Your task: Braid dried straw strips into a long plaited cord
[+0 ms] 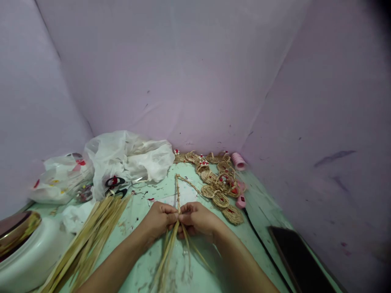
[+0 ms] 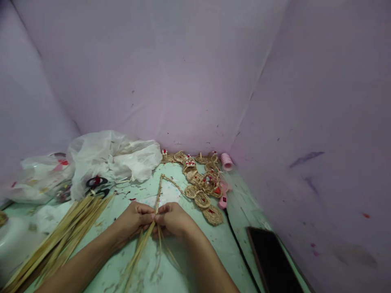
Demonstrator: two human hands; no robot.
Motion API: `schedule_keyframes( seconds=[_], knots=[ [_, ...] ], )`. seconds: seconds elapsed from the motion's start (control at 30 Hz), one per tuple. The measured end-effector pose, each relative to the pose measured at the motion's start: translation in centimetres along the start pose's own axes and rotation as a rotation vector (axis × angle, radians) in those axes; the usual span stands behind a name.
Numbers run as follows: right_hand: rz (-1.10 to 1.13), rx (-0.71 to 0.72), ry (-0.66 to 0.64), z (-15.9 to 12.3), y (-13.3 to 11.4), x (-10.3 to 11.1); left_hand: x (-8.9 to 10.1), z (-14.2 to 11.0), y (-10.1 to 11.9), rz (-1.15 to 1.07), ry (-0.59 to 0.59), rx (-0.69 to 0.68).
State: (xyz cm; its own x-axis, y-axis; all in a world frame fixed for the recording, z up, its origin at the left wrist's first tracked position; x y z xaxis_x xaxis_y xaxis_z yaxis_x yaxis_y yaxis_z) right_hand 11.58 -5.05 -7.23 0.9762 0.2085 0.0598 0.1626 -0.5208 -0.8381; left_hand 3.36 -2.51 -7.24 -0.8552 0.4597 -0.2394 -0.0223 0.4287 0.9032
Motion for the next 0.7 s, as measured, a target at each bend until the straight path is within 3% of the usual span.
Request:
schedule_keyframes(
  seconds=[0.1,0.33,0.57,0.7],
  knots=[
    [0.003,0.003,-0.074,0.0,0.1,-0.4,0.1,0.1,0.2,0.011,-0.038,-0.039],
    [-0.198,0.114,0.061,1.0,0.5,0.6,0.5,-0.3,0.4,0.161,-0.080,0.055],
    [-0.136,0.198,0.098,1.2,0.6,0.1,1.4,0.1,0.1,0.209,0.065,0.043],
    [-0.119,0.197,0.043,0.9,0.5,0.1,1.5,-0.1,0.0,0.182,0.097,0.046]
  ],
)
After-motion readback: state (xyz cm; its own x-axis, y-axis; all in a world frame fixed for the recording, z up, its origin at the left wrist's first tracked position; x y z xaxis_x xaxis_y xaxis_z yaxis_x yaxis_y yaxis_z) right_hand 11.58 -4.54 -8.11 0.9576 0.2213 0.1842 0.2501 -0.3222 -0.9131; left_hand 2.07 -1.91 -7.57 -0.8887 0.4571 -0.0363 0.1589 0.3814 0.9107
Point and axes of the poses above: each hand's wrist, its own z-axis towards the middle knuckle, its own x-axis out of the back of the hand, y = z × x, the point moved 7 cm from there along z, towards the middle knuckle, and after that the axes turned 15 degrees about -z, right-handed, at the moved point
